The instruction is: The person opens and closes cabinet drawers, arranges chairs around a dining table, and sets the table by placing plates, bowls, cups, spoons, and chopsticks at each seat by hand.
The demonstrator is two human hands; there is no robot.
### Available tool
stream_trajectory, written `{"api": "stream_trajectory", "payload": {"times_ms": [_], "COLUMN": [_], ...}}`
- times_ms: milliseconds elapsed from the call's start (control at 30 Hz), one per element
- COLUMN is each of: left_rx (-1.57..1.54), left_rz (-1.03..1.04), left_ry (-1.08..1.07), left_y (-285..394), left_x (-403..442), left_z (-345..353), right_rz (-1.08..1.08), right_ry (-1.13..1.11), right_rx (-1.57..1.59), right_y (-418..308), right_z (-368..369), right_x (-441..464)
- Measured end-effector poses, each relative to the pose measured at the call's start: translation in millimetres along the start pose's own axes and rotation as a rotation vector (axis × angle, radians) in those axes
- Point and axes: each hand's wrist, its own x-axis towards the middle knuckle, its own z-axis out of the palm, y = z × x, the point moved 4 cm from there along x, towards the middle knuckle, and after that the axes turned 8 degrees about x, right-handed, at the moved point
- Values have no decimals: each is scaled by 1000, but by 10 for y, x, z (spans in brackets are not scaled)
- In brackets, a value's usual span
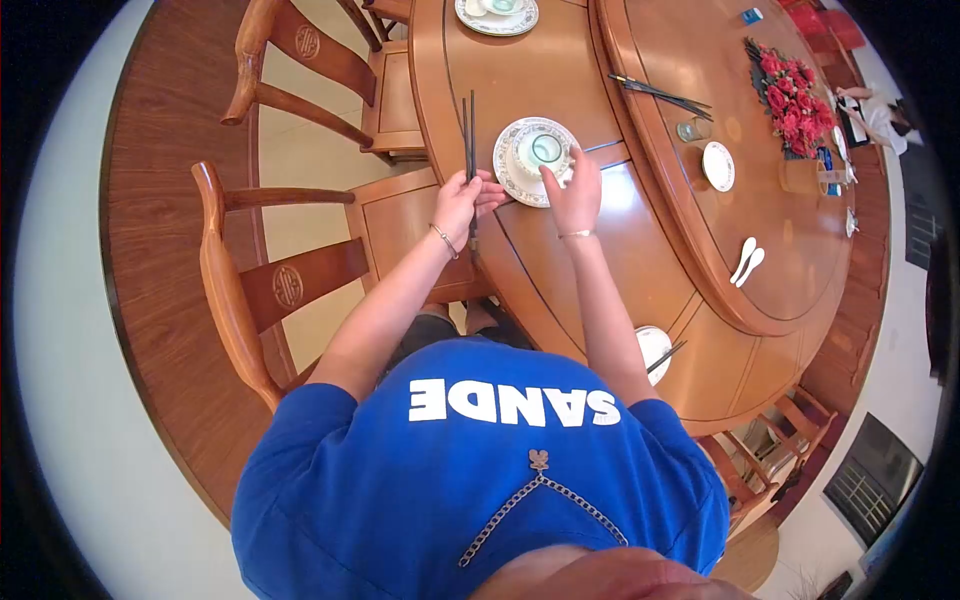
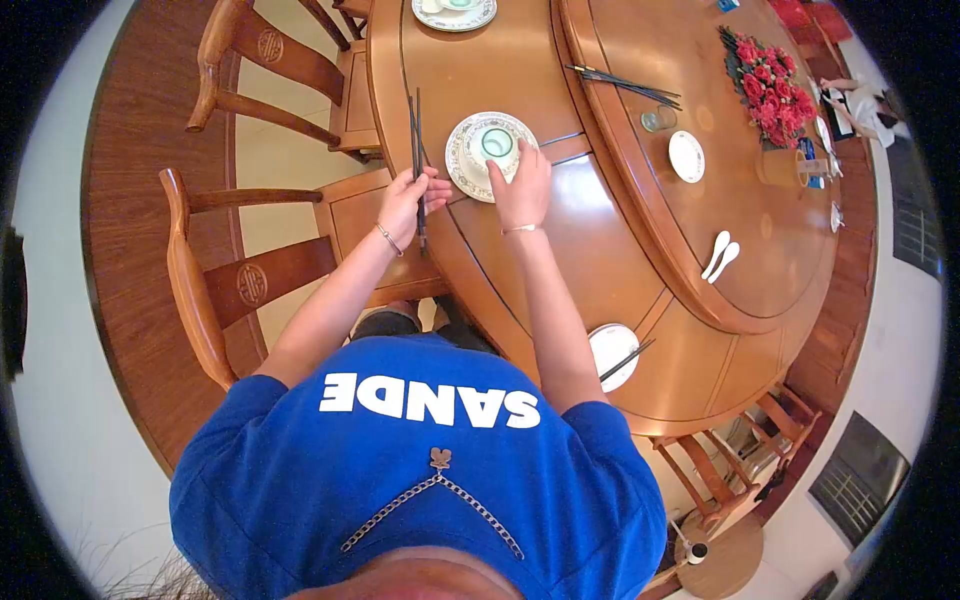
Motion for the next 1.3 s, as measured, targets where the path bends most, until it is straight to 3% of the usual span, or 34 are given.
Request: {"api": "stream_trajectory", "payload": {"times_ms": [33, 100, 133, 200, 233, 300, 433, 500, 567, 700, 833, 1033, 1300], "left_rx": [2, -310, -370, -391, -413, -370, -288, -85, -4, 221, 381, 482, 481], "left_rz": [-4, -13, -17, -24, -27, -52, -48, 6, 30, 28, 116, 35, -91], "left_ry": [-3, -144, -185, -237, -286, -300, -381, -326, -346, -413, -372, -271, -168], "left_y": [10, 45, 13, 0, 12, -39, -160, -182, -151, -236, -385, -619, -716], "left_x": [-33, -109, -123, -211, -256, -325, -374, -409, -446, -391, -298, -372, -591], "left_z": [36, 213, 271, 418, 509, 621, 791, 813, 831, 799, 574, -25, -422], "right_rz": [5, 85, 89, 496, 498, 709, 792, 830, 704, 842, 908, 928, 1029], "right_ry": [1, -251, -248, -511, -505, -487, -520, -514, -566, -454, -293, -345, -369], "right_rx": [-2, 15, 12, 535, 535, 952, 1019, 1059, 1042, 1338, 1170, 1232, 1196], "right_y": [-64, -152, -194, -191, -235, -306, -116, -134, -179, -55, 175, 758, 819], "right_z": [-61, -85, -137, -80, -113, -147, -173, -242, -311, -436, -481, 20, 327], "right_x": [-153, -451, -578, -892, -968, -1120, -1324, -1380, -1394, -1428, -1263, -1139, -1115]}}
